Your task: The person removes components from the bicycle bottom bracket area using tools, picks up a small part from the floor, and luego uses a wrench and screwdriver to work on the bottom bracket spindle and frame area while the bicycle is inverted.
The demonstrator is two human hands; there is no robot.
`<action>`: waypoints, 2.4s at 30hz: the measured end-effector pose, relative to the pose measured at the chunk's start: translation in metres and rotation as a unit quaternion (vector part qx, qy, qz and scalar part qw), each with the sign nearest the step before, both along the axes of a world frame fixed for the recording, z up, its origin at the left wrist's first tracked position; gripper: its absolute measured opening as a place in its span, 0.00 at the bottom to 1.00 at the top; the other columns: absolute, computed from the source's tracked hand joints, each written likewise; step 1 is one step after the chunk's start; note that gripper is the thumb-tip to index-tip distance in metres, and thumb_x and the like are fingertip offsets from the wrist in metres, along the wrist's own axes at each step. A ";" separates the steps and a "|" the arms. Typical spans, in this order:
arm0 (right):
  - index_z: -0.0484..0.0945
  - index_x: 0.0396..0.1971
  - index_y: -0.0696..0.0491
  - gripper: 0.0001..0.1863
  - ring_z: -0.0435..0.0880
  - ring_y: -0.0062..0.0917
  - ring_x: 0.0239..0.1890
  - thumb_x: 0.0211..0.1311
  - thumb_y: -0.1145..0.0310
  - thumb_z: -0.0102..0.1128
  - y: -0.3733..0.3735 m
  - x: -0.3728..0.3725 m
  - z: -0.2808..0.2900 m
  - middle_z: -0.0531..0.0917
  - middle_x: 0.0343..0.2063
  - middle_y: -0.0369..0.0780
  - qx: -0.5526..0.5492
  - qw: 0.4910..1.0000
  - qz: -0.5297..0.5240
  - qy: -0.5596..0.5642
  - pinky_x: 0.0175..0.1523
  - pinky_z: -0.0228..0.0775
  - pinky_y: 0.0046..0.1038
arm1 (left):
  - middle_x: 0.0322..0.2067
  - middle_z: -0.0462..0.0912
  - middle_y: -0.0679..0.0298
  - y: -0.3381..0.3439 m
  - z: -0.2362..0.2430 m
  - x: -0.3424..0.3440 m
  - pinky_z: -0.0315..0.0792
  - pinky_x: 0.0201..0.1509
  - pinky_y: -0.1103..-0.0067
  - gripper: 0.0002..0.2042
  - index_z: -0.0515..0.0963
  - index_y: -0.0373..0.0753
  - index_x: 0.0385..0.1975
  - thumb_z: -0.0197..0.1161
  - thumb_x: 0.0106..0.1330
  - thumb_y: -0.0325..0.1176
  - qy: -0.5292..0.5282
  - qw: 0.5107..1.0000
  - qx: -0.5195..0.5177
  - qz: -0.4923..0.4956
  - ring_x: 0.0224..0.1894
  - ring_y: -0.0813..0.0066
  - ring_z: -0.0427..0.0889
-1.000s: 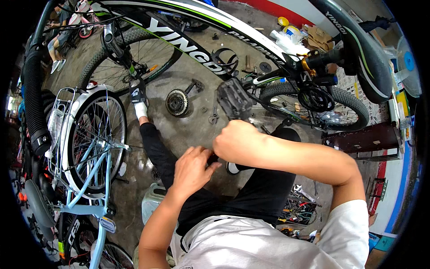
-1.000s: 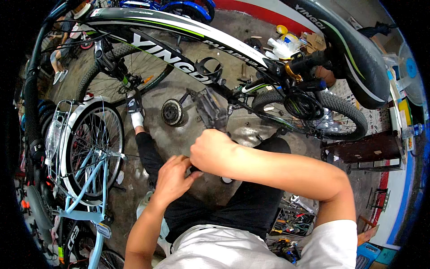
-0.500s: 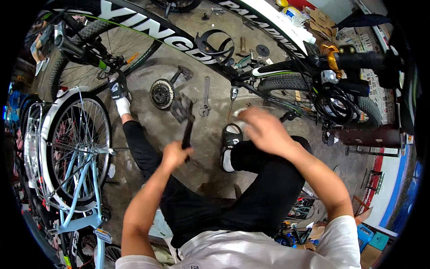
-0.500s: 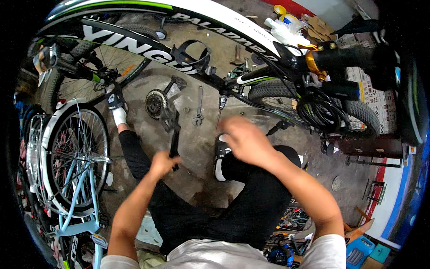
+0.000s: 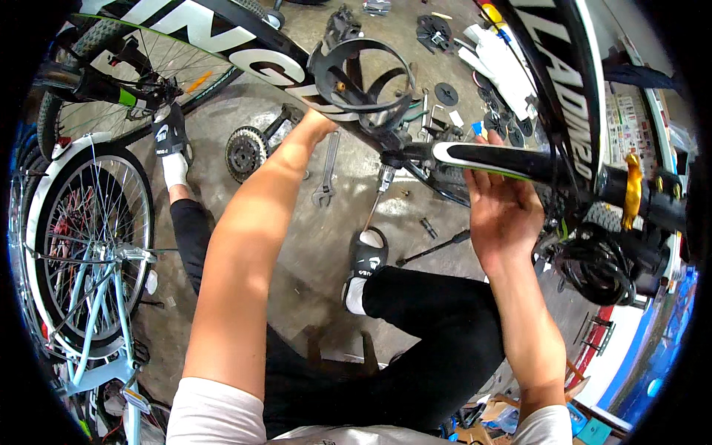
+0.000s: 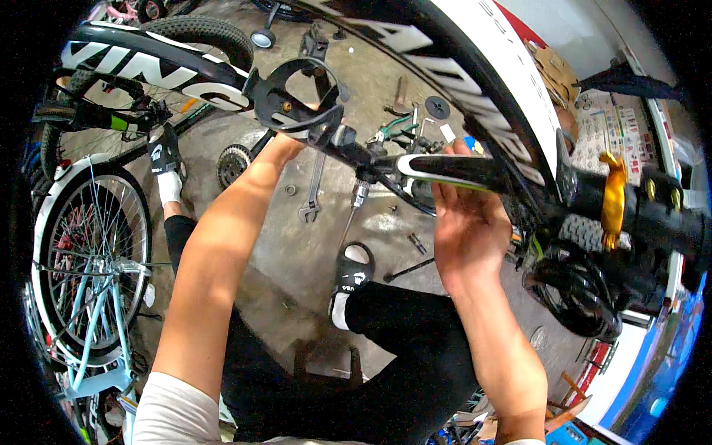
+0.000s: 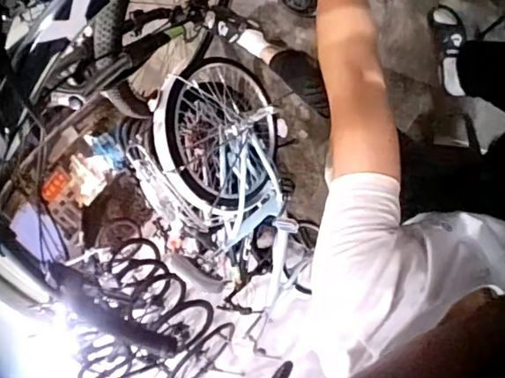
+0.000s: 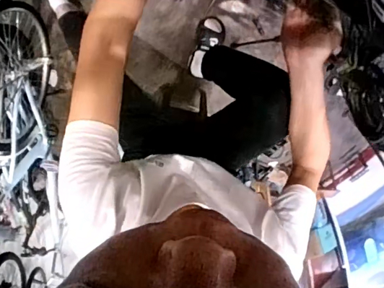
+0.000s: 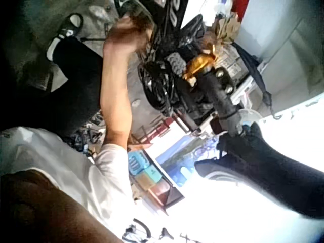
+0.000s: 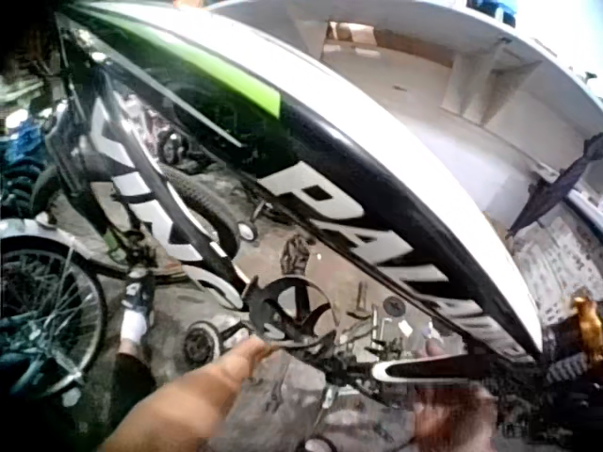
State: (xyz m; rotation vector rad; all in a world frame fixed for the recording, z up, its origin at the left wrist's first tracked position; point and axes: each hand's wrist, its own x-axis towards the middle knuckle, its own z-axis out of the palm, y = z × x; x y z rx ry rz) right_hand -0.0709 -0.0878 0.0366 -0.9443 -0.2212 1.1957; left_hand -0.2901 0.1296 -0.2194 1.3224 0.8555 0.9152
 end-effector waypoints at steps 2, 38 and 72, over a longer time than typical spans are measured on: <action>0.63 0.67 0.62 0.29 0.62 0.36 0.72 0.69 0.63 0.41 0.003 0.021 -0.006 0.66 0.68 0.49 0.029 0.998 0.042 -0.048 0.76 0.50 0.36 | 0.41 0.85 0.63 0.009 0.010 0.039 0.78 0.43 0.75 0.12 0.81 0.39 0.48 0.64 0.67 0.33 -0.049 0.998 -0.002 -0.036 0.42 0.72 0.83; 0.75 0.59 0.48 0.26 0.71 0.25 0.59 0.69 0.48 0.56 0.130 0.043 -0.040 0.78 0.55 0.35 -0.058 0.831 0.393 -0.388 0.66 0.57 0.30 | 0.31 0.84 0.52 0.003 0.143 0.078 0.73 0.43 0.71 0.17 0.84 0.34 0.41 0.70 0.58 0.41 0.154 0.933 0.209 -0.248 0.35 0.63 0.83; 0.81 0.52 0.58 0.23 0.78 0.15 0.47 0.68 0.55 0.63 0.139 0.067 -0.059 0.85 0.44 0.33 0.145 0.649 0.353 -0.658 0.56 0.66 0.19 | 0.39 0.86 0.63 -0.157 0.027 0.063 0.77 0.42 0.76 0.12 0.81 0.35 0.46 0.56 0.73 0.35 0.065 0.962 -0.145 0.222 0.39 0.75 0.84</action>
